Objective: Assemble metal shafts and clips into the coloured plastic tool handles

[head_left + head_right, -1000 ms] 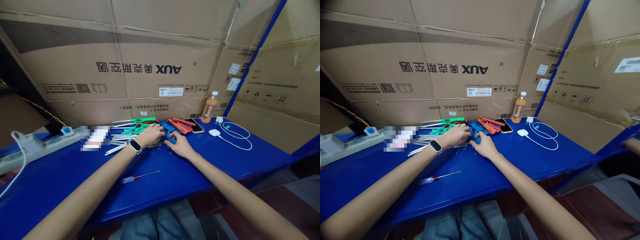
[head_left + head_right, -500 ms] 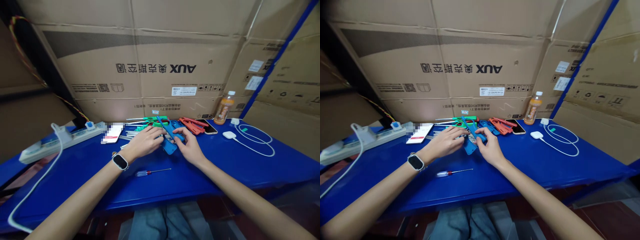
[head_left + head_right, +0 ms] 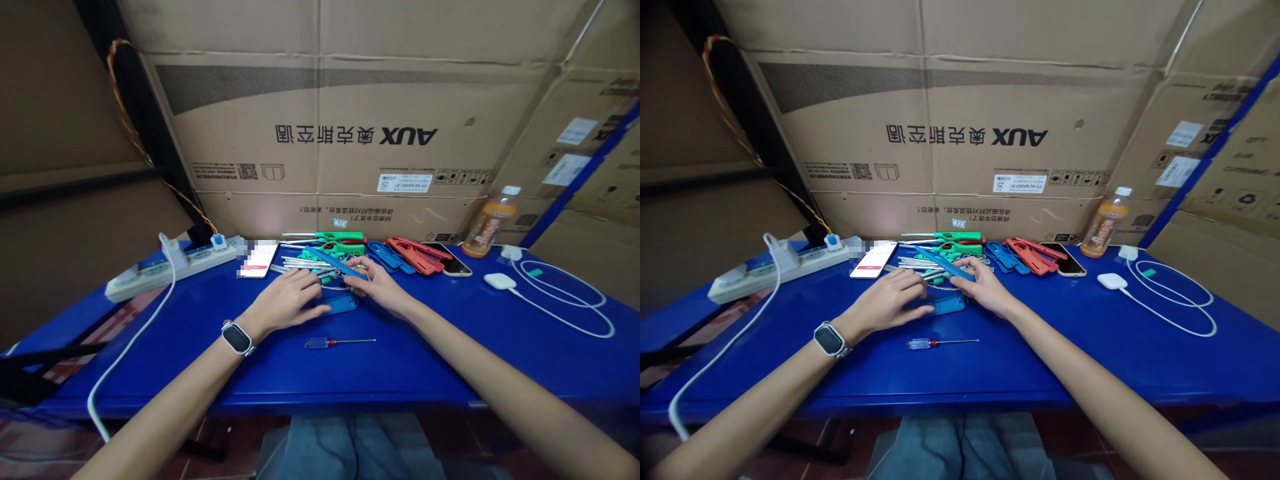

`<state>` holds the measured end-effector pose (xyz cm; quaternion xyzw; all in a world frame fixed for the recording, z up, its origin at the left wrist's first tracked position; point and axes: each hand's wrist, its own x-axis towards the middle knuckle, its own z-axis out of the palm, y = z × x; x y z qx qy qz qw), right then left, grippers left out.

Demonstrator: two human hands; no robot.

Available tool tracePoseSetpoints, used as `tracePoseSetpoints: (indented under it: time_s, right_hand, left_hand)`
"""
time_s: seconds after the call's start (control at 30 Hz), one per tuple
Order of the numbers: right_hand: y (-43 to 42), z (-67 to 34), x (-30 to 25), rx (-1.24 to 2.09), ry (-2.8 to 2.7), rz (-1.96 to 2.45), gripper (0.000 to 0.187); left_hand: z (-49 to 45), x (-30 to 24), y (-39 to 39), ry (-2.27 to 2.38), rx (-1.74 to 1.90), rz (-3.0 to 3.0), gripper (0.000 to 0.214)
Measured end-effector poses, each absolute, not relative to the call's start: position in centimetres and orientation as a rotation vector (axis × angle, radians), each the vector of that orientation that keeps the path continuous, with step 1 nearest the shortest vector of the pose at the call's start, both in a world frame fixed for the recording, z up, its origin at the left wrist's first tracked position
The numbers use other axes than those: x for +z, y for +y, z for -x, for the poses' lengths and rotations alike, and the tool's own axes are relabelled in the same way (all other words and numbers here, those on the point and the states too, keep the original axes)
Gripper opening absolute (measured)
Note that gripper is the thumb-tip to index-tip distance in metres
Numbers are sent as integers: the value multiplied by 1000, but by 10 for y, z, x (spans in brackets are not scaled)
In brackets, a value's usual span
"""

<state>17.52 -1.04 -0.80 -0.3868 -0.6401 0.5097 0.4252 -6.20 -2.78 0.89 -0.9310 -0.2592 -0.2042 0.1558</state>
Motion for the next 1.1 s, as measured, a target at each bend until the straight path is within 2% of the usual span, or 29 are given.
tracePoseSetpoints:
  time_s: [0.13,0.27,0.4,0.5,0.63,0.73,0.83,1.0,1.1]
  right_hand:
    - [-12,-179,-6,1284,-1654,960,42]
    - [-13,-175,-2,1366,-1726,942,48]
    - [-11,-175,-2,1339,-1715,955,50]
    - [-10,-180,-4,1178,-1794,946,49]
    - [-17,-177,-5,640,-2241,1053,39]
    - [-24,-167,-6,362,-2470,1146,32]
    - [-20,-167,-5,326,-2506,1124,27]
    - [11,-202,-4,266,-2164,1183,24]
    - [31,-217,-6,221,-2049,1293,25]
  left_hand:
    - [66,12,-29,-829,-873,2465,18]
    - [64,11,-27,-800,-817,2533,41]
    - [66,9,-24,-865,-934,2665,36]
    - [73,10,-22,-953,-1173,2738,36]
    - [86,13,-18,-1070,-1411,2623,30]
    - [89,15,-18,-1093,-1427,2613,29]
    - [89,16,-21,-1116,-1402,2643,27]
    - [84,11,-28,-1109,-1344,2746,26]
    - [79,5,-31,-1110,-1146,2880,25]
